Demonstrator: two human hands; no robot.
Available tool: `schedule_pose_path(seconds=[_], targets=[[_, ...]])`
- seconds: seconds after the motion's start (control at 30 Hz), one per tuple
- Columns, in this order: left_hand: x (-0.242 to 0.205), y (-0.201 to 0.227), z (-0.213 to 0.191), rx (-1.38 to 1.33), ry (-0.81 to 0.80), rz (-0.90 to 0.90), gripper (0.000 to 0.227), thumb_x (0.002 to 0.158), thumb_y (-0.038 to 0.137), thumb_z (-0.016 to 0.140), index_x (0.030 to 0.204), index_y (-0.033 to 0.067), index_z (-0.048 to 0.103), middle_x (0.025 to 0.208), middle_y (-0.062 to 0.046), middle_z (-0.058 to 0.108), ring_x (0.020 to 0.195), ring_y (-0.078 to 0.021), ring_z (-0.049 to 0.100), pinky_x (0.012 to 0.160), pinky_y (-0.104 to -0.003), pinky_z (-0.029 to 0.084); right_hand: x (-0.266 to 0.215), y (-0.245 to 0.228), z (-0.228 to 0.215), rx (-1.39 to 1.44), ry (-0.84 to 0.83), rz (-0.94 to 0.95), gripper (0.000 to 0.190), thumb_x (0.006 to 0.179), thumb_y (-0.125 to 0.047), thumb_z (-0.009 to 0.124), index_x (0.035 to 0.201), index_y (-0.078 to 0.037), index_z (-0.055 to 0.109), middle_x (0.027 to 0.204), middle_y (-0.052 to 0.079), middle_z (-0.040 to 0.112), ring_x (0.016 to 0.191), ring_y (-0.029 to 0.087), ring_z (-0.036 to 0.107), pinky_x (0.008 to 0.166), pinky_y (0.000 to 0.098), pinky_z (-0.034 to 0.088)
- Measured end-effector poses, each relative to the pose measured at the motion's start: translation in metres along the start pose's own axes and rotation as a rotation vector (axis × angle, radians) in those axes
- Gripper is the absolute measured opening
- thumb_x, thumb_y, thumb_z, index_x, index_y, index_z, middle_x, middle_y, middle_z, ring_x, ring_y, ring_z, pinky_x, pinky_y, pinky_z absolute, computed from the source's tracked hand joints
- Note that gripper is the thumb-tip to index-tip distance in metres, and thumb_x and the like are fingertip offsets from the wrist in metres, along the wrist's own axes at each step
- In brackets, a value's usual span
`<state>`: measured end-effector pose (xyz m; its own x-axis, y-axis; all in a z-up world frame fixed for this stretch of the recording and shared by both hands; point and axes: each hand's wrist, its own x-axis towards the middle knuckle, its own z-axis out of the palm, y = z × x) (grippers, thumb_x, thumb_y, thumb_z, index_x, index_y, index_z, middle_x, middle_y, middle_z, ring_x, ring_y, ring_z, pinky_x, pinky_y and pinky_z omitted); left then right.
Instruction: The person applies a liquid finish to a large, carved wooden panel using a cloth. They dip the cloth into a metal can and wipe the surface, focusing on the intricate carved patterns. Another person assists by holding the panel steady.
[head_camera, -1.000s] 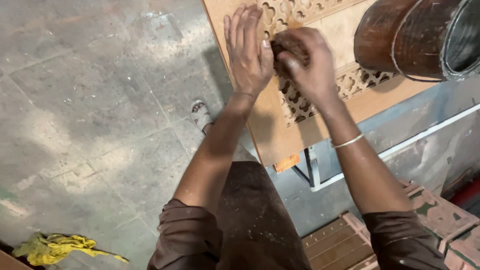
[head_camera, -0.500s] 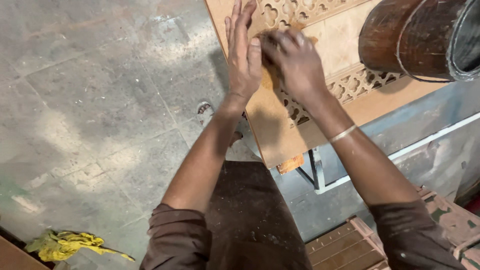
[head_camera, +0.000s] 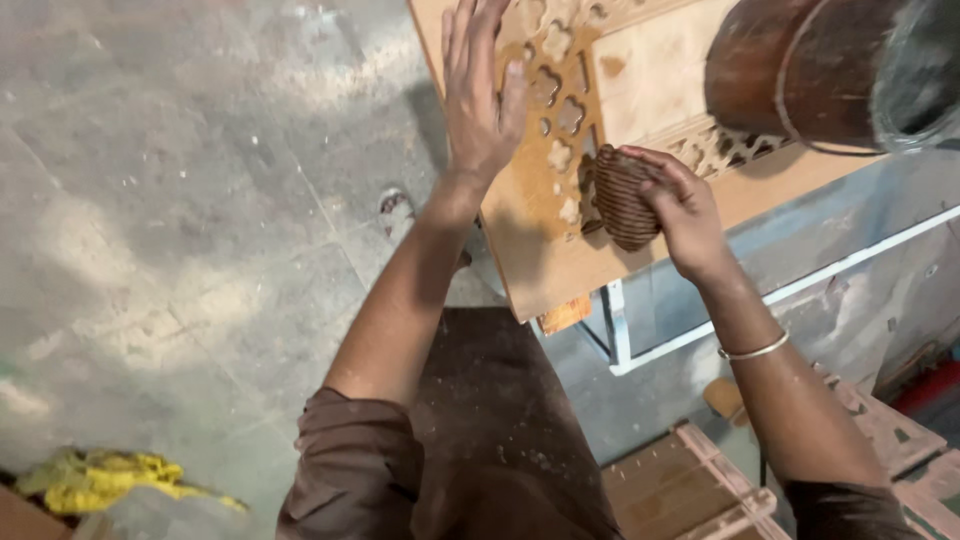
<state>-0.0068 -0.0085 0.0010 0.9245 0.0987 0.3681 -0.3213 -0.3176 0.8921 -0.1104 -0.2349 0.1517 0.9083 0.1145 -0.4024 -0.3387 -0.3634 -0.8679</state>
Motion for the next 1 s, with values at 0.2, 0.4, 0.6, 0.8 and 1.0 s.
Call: schedule_pose_path(seconds=[0.2,0.4,0.6,0.8,1.0], targets=[[0.008,0.022,-0.010,0.165,-0.112,-0.011,0.054,0.107,0.031,0.042,0.154,0.0056,0.044,0.161,-0.012,0.046,0.160,-0.0328,0.029,0.137,-0.054,0.013,-0.030,-0.010,-0.034,0.844,0.035,0.266,0.052,0.103,-0.010,0.054,0.153,0.003,0.048,0.138,0.021,0.066,0.118,0.033,0.068,0.091,0.0429,0.059],[0.019,0.031,-0.011,0.294,-0.171,-0.040,0.057,0.104,0.036,0.040,0.151,0.0039,0.046,0.158,-0.014,0.047,0.157,-0.0314,0.029,0.134,-0.053,0.011,-0.002,-0.014,-0.024,0.438,0.104,0.274,0.053,0.092,-0.003,0.066,0.141,-0.009,0.047,0.132,0.008,0.062,0.121,0.019,0.063,0.096,0.0353,0.058],[0.010,0.027,-0.005,0.340,-0.152,-0.028,0.054,0.104,0.037,0.037,0.147,0.0061,0.050,0.155,-0.014,0.050,0.156,-0.0306,0.032,0.134,-0.054,0.011,0.075,0.008,0.023,-0.221,0.117,-0.035,0.029,0.096,-0.004,0.068,0.125,-0.001,0.065,0.124,0.014,0.070,0.117,0.022,0.068,0.104,0.0327,0.054],[0.008,0.023,-0.001,0.316,-0.119,-0.005,0.057,0.107,0.043,0.035,0.147,0.0057,0.050,0.156,-0.014,0.050,0.156,-0.0313,0.031,0.135,-0.052,0.013,0.086,0.000,0.025,-0.641,0.044,-0.090,0.036,0.089,-0.003,0.066,0.124,0.002,0.069,0.118,0.023,0.066,0.109,0.033,0.066,0.099,0.0397,0.052],[0.016,0.022,0.000,0.337,-0.140,-0.021,0.057,0.105,0.042,0.034,0.146,0.0066,0.052,0.154,-0.016,0.050,0.153,-0.0321,0.034,0.132,-0.054,0.015,0.101,-0.021,0.025,-0.758,0.033,-0.043,0.040,0.087,-0.013,0.067,0.124,0.003,0.067,0.112,0.026,0.065,0.106,0.039,0.065,0.099,0.0467,0.051]])
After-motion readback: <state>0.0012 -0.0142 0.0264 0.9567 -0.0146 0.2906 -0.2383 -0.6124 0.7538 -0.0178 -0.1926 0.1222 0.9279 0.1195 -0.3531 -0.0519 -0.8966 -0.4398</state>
